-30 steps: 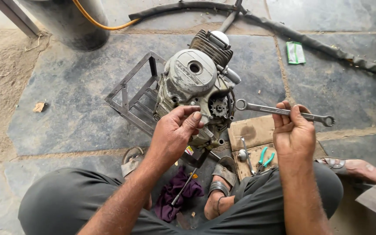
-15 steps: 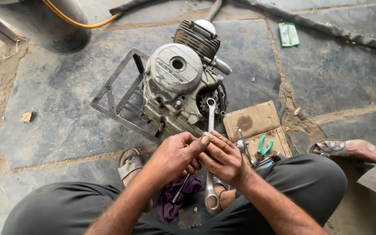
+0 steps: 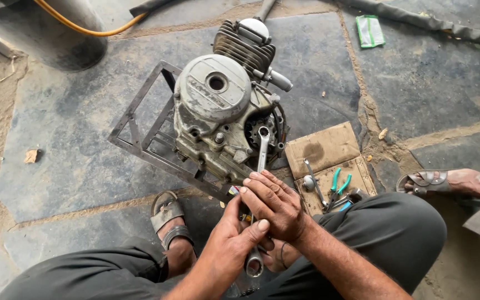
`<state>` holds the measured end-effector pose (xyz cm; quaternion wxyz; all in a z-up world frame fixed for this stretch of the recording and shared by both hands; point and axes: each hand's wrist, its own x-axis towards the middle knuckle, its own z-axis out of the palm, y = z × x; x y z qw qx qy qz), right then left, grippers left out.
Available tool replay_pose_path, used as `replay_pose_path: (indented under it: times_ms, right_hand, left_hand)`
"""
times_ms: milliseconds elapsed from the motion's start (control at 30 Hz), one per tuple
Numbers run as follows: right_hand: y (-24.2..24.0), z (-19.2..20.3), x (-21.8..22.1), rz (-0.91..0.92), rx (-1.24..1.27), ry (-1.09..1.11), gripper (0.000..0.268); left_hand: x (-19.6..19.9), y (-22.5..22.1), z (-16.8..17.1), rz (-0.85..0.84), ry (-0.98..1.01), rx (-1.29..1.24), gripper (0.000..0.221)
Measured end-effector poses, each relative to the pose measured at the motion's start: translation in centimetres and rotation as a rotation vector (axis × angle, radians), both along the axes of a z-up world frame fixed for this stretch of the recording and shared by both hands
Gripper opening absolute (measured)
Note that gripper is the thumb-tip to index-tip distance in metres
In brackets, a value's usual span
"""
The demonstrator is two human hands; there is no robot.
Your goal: The person disassembles a small engine by loosening bolts with a wrench and a T-handle socket tool. They remove the drive sprocket and a metal cover before detaching the cylinder head from the engine block.
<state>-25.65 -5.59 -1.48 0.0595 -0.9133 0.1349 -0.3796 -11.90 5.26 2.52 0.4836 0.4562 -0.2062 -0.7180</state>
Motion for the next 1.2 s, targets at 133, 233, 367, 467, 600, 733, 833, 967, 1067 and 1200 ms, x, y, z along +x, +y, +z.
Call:
replay_pose_path:
  times_ms: [133,233,367,467,600,733,833,967,1067,1200]
  right_hand:
    - [0.2,0.3,0.2,-0.014,0.019,-0.019,0.023]
    - [0.3,0.9,0.8,-0.023,0.016,-0.02,0.026]
    - [0.7,1.5,1.3,-0.011,0.058,0.014,0.033]
    - [0.8,2.3,1.5,0.026,0.128,0.011,0.039]
    - [-1.7,0.3,-0.4,0.064,0.269,-0.017,0.038]
    - [-6.0,4.1,-4.8,-0.381,0.468,-0.07,0.029]
    - [-8.2,4.2,-6.4,-0.665,0.853,0.269,0.023]
    - [-6.5,-1.7,-3.6,-0.59,0.89,1.213,0.022]
    - [-3.5,-11.5,-2.0,-0.468,0.931,1.339,0.024]
    - [-0.7,-19.9,-1.5,-0.545,1.075,1.145,0.025]
  left_hand:
    - [0.0,0.1,-0.5,0.048,0.073,0.067,0.07]
    - [0.6,0.0,0.0,0.061,0.068,0.036,0.067]
    - [1.5,0.6,-1.3,0.059,0.062,0.132,0.064]
    - [2.8,0.9,-1.9,0.073,0.046,0.185,0.061]
    - [3.9,0.5,-1.6,0.039,-0.049,0.264,0.055]
    - [3.4,0.4,-1.2,0.005,-0.055,0.307,0.052]
    - [2.8,0.3,-1.5,0.01,0.003,0.264,0.05]
    - [1.7,-0.1,-1.5,0.021,0.096,0.256,0.047]
    - [1.0,-0.2,-1.3,0.026,0.133,0.249,0.045]
    - [0.6,-0.8,-1.5,0.029,0.119,0.216,0.042]
